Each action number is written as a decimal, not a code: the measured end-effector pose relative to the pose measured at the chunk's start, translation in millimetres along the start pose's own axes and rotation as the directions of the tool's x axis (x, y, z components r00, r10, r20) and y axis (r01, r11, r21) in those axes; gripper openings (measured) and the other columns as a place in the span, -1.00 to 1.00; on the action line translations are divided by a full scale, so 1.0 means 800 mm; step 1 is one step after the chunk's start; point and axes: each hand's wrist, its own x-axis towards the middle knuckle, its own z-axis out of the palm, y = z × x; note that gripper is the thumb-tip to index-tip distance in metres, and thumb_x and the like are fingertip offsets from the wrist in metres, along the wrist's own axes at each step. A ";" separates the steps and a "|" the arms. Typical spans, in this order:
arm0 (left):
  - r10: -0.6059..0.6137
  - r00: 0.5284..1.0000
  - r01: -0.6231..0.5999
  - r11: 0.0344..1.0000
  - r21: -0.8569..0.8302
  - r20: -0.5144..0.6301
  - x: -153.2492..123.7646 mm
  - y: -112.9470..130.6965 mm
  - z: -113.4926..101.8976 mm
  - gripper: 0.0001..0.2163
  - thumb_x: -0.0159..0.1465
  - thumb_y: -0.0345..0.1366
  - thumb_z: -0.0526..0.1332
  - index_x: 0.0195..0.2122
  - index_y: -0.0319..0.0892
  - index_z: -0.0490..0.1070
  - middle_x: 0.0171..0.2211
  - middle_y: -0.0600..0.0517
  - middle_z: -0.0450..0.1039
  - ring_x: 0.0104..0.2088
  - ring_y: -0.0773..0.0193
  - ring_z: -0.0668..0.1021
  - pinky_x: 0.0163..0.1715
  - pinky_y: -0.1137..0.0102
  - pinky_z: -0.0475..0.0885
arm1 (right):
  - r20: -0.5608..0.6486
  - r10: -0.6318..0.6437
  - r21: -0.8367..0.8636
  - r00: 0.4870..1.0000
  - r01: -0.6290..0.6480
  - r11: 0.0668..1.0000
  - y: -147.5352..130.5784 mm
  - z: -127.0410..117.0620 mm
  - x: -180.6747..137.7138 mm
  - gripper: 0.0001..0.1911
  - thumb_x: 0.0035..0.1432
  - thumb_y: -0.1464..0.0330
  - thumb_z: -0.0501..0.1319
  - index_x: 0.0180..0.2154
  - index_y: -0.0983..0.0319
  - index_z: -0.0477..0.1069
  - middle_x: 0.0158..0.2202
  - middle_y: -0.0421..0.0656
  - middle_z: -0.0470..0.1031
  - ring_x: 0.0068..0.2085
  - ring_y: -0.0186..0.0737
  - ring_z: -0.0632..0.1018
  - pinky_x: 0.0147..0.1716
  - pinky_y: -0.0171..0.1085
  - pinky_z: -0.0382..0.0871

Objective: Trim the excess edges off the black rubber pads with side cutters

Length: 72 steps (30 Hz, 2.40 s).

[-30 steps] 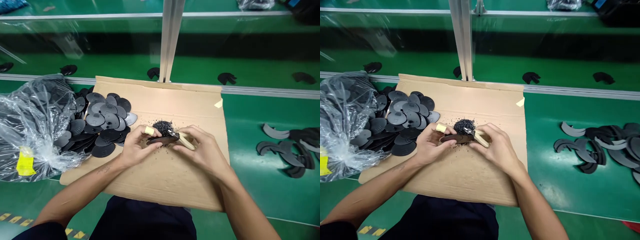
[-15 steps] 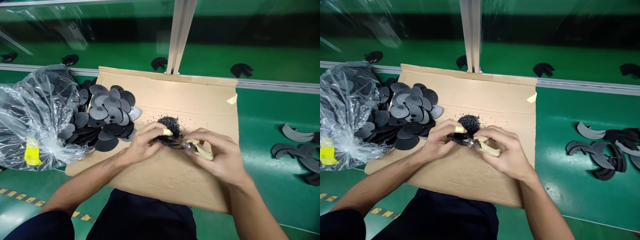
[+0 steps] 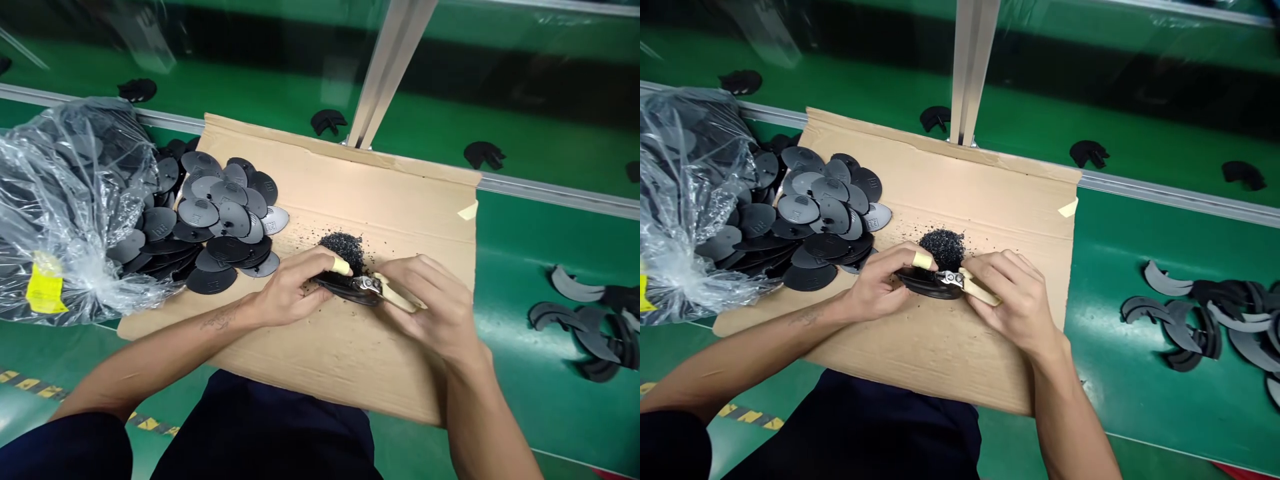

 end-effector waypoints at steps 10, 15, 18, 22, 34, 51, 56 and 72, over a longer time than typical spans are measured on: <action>-0.031 1.000 0.031 0.999 -0.038 0.003 -0.004 -0.003 0.003 -0.86 0.34 -0.42 0.24 -0.08 -0.23 0.48 -0.21 -0.10 0.57 -0.18 0.25 0.60 -0.17 0.39 0.52 | 0.001 -0.050 -0.154 0.999 0.050 0.987 0.000 0.000 -0.004 -0.74 0.31 0.41 0.30 0.04 0.19 0.52 -0.19 -0.09 0.65 -0.33 -0.19 0.57 -0.35 -0.20 0.44; -0.032 0.999 0.032 0.998 -0.058 -0.012 -0.005 -0.004 0.004 -0.85 0.34 -0.39 0.26 -0.07 -0.22 0.48 -0.20 -0.11 0.58 -0.17 0.23 0.61 -0.17 0.37 0.54 | -0.031 -0.047 -0.191 0.998 0.040 0.981 -0.007 -0.001 -0.004 -0.77 0.29 0.47 0.31 -0.02 0.18 0.55 -0.28 -0.14 0.65 -0.35 -0.22 0.60 -0.35 -0.23 0.45; -0.020 1.000 0.020 0.998 -0.055 -0.003 -0.006 -0.003 0.005 -0.84 0.34 -0.42 0.25 -0.06 -0.22 0.47 -0.20 -0.11 0.58 -0.17 0.24 0.61 -0.17 0.37 0.54 | -0.027 -0.039 -0.095 0.999 0.036 0.995 -0.010 0.000 -0.003 -0.81 0.32 0.49 0.26 -0.05 0.20 0.53 -0.25 -0.11 0.65 -0.30 -0.23 0.63 -0.31 -0.26 0.50; 0.010 1.000 -0.009 1.000 0.016 -0.022 -0.007 -0.003 0.009 -0.79 0.32 -0.44 0.25 -0.01 -0.23 0.46 -0.21 -0.09 0.55 -0.21 0.27 0.59 -0.21 0.41 0.54 | -0.036 0.021 -0.006 0.999 -0.021 1.000 -0.004 0.003 -0.003 -0.85 0.35 0.46 0.22 -0.07 0.23 0.50 -0.24 -0.08 0.63 -0.27 -0.21 0.62 -0.32 -0.27 0.49; 0.087 0.996 -0.078 0.961 0.266 -0.023 0.003 -0.014 -0.001 -0.85 0.39 -0.34 0.22 -0.05 -0.23 0.46 -0.21 -0.09 0.56 -0.18 0.23 0.59 -0.17 0.31 0.56 | -0.191 0.287 -0.127 0.939 -0.314 0.941 0.043 0.024 -0.009 -0.64 0.38 0.01 0.16 0.10 -0.05 0.44 -0.13 -0.11 0.56 0.02 0.03 0.56 -0.15 -0.09 0.44; 0.037 0.989 -0.053 0.993 0.110 0.143 0.012 0.009 -0.012 -0.50 0.47 0.05 0.02 -0.06 -0.32 0.51 -0.29 -0.13 0.56 -0.33 0.29 0.56 -0.34 0.41 0.47 | -0.136 -0.163 0.057 0.977 0.172 0.983 -0.002 0.030 0.002 -0.88 0.38 0.49 0.14 -0.16 0.18 0.40 -0.30 -0.14 0.54 -0.33 -0.24 0.57 -0.37 -0.27 0.45; -0.245 0.826 0.127 0.958 0.255 0.508 0.054 0.034 -0.044 -0.78 0.43 -0.23 0.19 -0.23 -0.26 0.55 -0.36 -0.02 0.50 -0.42 0.36 0.50 -0.39 0.48 0.37 | -0.140 -0.224 -0.074 0.964 0.216 0.974 0.001 0.034 -0.002 -0.81 0.35 0.56 0.12 -0.12 0.22 0.44 -0.24 -0.05 0.58 -0.26 -0.18 0.59 -0.30 -0.23 0.47; -0.522 0.846 0.339 0.362 0.868 -0.112 0.251 -0.201 -0.295 -0.76 0.27 -0.44 0.19 -0.11 -0.32 0.60 -0.11 -0.15 0.61 -0.09 0.07 0.59 0.06 0.24 0.44 | -0.332 0.114 -0.106 0.936 -0.158 0.982 0.040 0.015 -0.009 -0.81 0.24 0.58 0.28 -0.16 0.22 0.53 -0.32 -0.15 0.61 -0.37 -0.25 0.62 -0.26 -0.26 0.53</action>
